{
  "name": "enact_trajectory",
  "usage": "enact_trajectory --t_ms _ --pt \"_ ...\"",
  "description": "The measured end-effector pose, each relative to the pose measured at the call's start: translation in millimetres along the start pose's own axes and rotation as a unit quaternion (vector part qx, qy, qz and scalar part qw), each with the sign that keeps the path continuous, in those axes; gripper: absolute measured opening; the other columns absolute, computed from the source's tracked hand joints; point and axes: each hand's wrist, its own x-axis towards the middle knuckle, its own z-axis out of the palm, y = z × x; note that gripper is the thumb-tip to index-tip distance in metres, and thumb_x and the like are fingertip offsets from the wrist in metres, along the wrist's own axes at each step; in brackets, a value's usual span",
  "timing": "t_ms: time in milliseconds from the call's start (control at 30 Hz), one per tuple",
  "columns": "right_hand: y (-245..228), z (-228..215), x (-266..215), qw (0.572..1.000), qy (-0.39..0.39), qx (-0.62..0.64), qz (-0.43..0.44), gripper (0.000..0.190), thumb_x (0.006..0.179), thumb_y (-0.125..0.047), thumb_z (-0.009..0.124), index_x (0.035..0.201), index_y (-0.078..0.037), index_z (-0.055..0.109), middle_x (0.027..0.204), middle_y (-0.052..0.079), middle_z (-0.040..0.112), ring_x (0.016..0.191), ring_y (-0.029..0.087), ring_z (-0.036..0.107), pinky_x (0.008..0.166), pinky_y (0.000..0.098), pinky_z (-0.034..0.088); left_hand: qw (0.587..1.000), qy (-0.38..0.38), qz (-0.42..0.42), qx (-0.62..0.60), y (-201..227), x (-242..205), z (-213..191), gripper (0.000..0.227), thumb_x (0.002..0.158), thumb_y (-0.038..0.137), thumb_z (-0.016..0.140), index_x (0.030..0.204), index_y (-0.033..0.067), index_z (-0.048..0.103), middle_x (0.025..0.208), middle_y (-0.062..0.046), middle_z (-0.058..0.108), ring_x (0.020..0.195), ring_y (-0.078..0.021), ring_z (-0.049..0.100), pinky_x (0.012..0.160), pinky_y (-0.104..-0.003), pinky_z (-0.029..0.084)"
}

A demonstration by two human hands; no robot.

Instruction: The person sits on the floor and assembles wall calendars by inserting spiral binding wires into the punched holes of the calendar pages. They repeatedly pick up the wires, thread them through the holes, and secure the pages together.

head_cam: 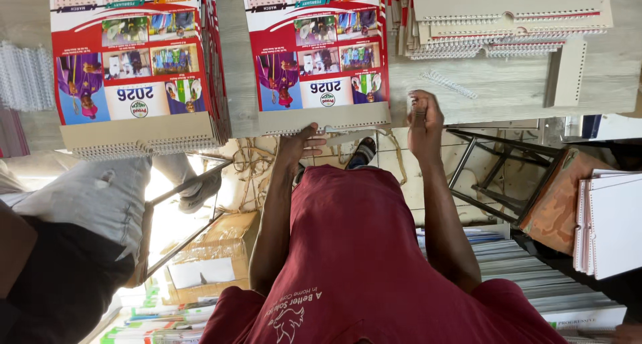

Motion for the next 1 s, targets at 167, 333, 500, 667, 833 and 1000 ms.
enact_trajectory --t_ms 167,333,500,667,833,1000 --pt "12 18 -11 0.996 -0.071 0.054 0.007 0.034 0.099 -0.038 0.077 0.096 -0.006 0.064 0.071 0.001 0.054 0.066 0.008 0.049 0.061 0.0228 0.041 0.999 -0.011 0.039 -0.011 -4 2 2 0.042 0.080 0.032 0.091 0.105 0.0025 0.075 0.100 -0.016 0.077 0.087 -0.0322 0.078 0.075 -0.045 0.066" --pt "-10 41 -26 0.982 -0.165 0.090 0.020 0.049 0.114 -0.038 0.033 0.085 -0.011 0.062 0.069 0.006 0.052 0.063 0.016 0.051 0.065 0.0297 0.044 0.987 -0.035 0.027 -0.157 -3 1 11 0.038 0.080 0.016 0.087 0.105 -0.0071 0.072 0.093 -0.020 0.069 0.092 -0.0445 0.075 0.083 -0.055 0.064" --pt "-38 70 -39 0.976 -0.153 0.148 0.047 0.025 0.107 -0.021 0.057 0.099 0.000 0.067 0.061 0.008 0.061 0.053 0.013 0.062 0.048 0.0231 0.051 0.978 -0.061 0.041 -0.194 -1 -5 15 0.035 0.082 0.013 0.086 0.099 -0.0113 0.069 0.087 -0.018 0.062 0.090 -0.0482 0.074 0.085 -0.058 0.062" --pt "-51 87 -39 0.965 -0.154 0.185 0.105 0.015 0.100 -0.006 0.064 0.108 0.007 0.067 0.069 0.015 0.068 0.055 0.015 0.069 0.042 0.0221 0.053 0.974 -0.070 0.052 -0.209 -5 -1 15 0.035 0.082 0.012 0.087 0.097 -0.0138 0.069 0.084 -0.017 0.060 0.087 -0.0464 0.075 0.083 -0.061 0.063" --pt "-66 93 -34 0.969 -0.176 0.129 0.116 0.019 0.100 -0.007 0.064 0.108 0.010 0.067 0.068 0.015 0.069 0.053 0.015 0.069 0.039 0.0220 0.052 0.974 -0.079 0.069 -0.200 -5 -6 14 0.032 0.083 0.014 0.087 0.087 -0.0127 0.069 0.082 -0.016 0.061 0.088 -0.0456 0.075 0.084 -0.059 0.063" --pt "-72 98 -36 0.979 -0.153 0.067 0.112 0.013 0.097 -0.007 0.064 0.101 0.004 0.069 0.064 0.010 0.069 0.048 0.010 0.066 0.039 0.0199 0.048 0.976 -0.075 0.069 -0.190 2 -14 18 0.033 0.083 0.017 0.088 0.085 -0.0106 0.071 0.081 -0.016 0.062 0.089 -0.0432 0.075 0.084 -0.057 0.064"
